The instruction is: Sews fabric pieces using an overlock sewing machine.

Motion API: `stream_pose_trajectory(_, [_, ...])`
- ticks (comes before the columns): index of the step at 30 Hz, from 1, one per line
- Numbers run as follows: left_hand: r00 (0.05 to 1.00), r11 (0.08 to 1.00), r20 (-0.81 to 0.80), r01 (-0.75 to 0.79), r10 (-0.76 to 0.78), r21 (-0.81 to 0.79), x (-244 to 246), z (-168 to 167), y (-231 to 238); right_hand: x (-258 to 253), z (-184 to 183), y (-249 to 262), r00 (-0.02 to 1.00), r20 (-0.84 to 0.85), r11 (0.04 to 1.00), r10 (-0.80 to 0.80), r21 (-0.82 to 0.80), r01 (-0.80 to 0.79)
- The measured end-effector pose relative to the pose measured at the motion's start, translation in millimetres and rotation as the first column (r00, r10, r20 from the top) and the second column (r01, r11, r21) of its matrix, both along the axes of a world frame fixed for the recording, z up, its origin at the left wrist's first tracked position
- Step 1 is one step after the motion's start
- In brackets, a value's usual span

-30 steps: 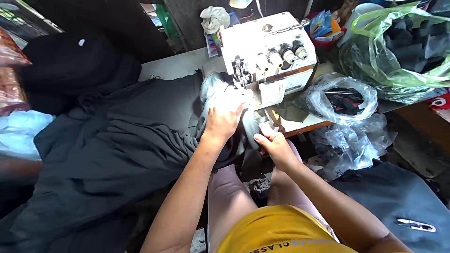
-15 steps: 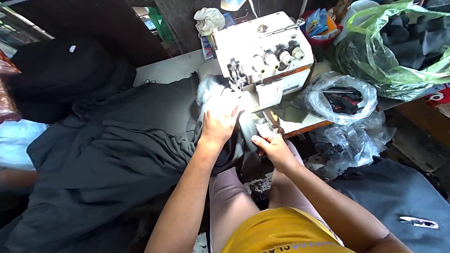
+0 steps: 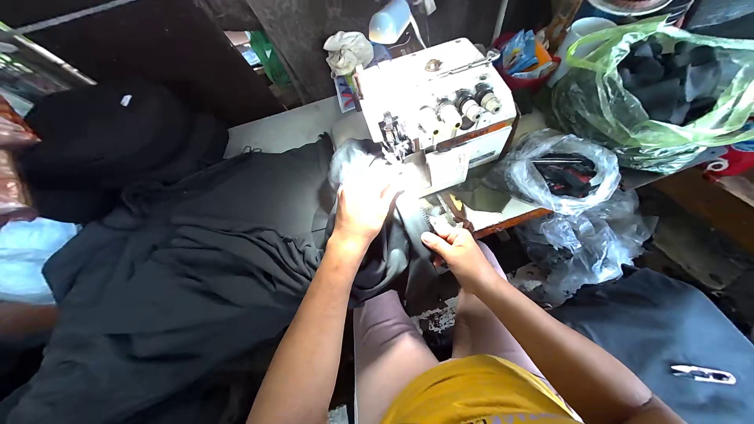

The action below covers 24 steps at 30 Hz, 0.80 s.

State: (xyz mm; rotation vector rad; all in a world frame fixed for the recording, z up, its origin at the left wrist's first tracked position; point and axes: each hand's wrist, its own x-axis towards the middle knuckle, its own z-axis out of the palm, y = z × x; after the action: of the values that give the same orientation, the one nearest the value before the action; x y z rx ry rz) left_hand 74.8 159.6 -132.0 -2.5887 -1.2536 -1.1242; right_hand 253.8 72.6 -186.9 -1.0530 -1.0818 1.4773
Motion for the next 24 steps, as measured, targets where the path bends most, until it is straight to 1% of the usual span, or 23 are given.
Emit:
stream_pose_trajectory(6, [0.998, 0.998, 0.034, -0.051, 0.050, 0.021, 6.3, -6.8, -7.5, -3.4, -0.8, -0.6, 1.000, -0.005, 1.000, 0.008, -0.005, -0.008])
stream_pose_trajectory(8, [0.996, 0.996, -0.018, -0.088, 0.088, 0.004, 8.9, -9.4, -13.5, -4.7, -1.3, -1.4, 1.000, -0.008, 1.000, 0.013, -0.011, -0.014])
stream_pose_trajectory(11, [0.981, 0.983, -0.131, -0.158, 0.144, -0.096, 11.8, -12.8, -24.1, -6.3, -2.3, -1.0, 1.000, -0.006, 1.000, 0.021, -0.019, -0.021])
stream_pose_trajectory(13, [0.972, 0.976, -0.180, -0.173, 0.148, -0.133, 11.8, -14.9, -28.5, -6.7, -3.1, -0.4, 1.000, -0.011, 0.999, 0.025, -0.019, -0.025])
stream_pose_trajectory(19, [0.944, 0.962, -0.279, -0.223, 0.174, -0.156, 10.9, -18.6, -34.8, -6.9, -4.0, 0.0, 0.999, -0.036, 1.000, 0.018, -0.005, -0.018])
stream_pose_trajectory(24, [0.944, 0.969, -0.287, -0.207, 0.162, -0.133, 9.3, -21.0, -32.5, -7.0, -1.8, 0.9, 0.999, -0.049, 1.000, 0.009, -0.020, -0.010])
